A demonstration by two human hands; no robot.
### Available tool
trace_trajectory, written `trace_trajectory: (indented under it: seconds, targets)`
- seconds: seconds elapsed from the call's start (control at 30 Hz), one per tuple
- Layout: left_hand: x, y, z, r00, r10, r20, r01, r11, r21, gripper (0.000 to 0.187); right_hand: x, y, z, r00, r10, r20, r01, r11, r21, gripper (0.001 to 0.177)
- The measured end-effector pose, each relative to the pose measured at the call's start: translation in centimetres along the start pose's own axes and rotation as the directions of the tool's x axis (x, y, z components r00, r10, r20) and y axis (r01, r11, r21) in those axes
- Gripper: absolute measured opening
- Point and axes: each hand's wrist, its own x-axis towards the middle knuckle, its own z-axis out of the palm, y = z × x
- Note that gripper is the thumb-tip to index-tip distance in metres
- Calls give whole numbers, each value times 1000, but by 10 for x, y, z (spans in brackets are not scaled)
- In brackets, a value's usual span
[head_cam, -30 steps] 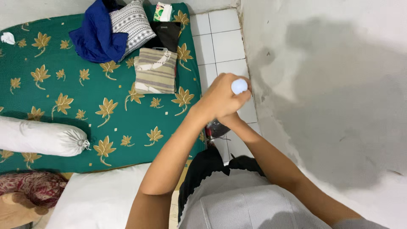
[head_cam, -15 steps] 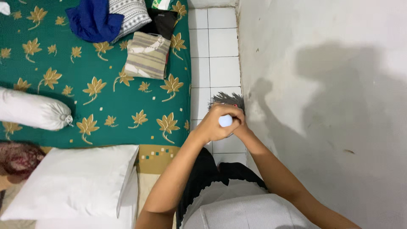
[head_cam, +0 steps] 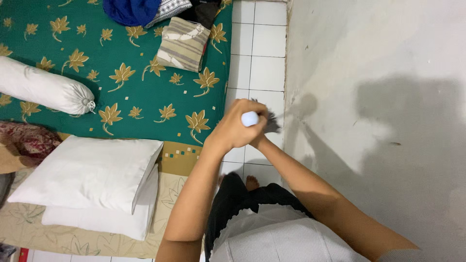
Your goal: The person mops the tiled floor using a string mop, moving it back and forth across the room. The person works around a bed and a wooden cabinet, covering the visible floor area.
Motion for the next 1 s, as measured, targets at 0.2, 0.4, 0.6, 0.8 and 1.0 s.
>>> trace_trajectory:
  seconds: [0.2, 0.4, 0.6, 0.8, 1.0]
  targets:
    - [7, 15, 26, 988, 5, 153, -17, 997, 76, 17, -22, 6, 9, 982, 186, -19, -183, 975, 126, 28]
    - [11, 23, 35, 965, 74, 251, -77, 997, 0, 16, -35, 14, -16, 963, 258, -74, -243, 955, 170, 22]
    - [-6, 16, 34, 959, 217, 180, -189, 969, -160, 20, -47, -2, -50, 984, 167, 59, -168, 986, 3, 32]
    - [-27, -16, 43, 970, 223, 98, -191, 946, -260, 21, -62, 14, -64, 974, 225, -6, -216, 926, -309, 29]
    - [-42, -18, 21, 992, 61, -108, -72, 993, -97, 19, -35, 0, -21, 968, 250, -21, -230, 848, -477, 34]
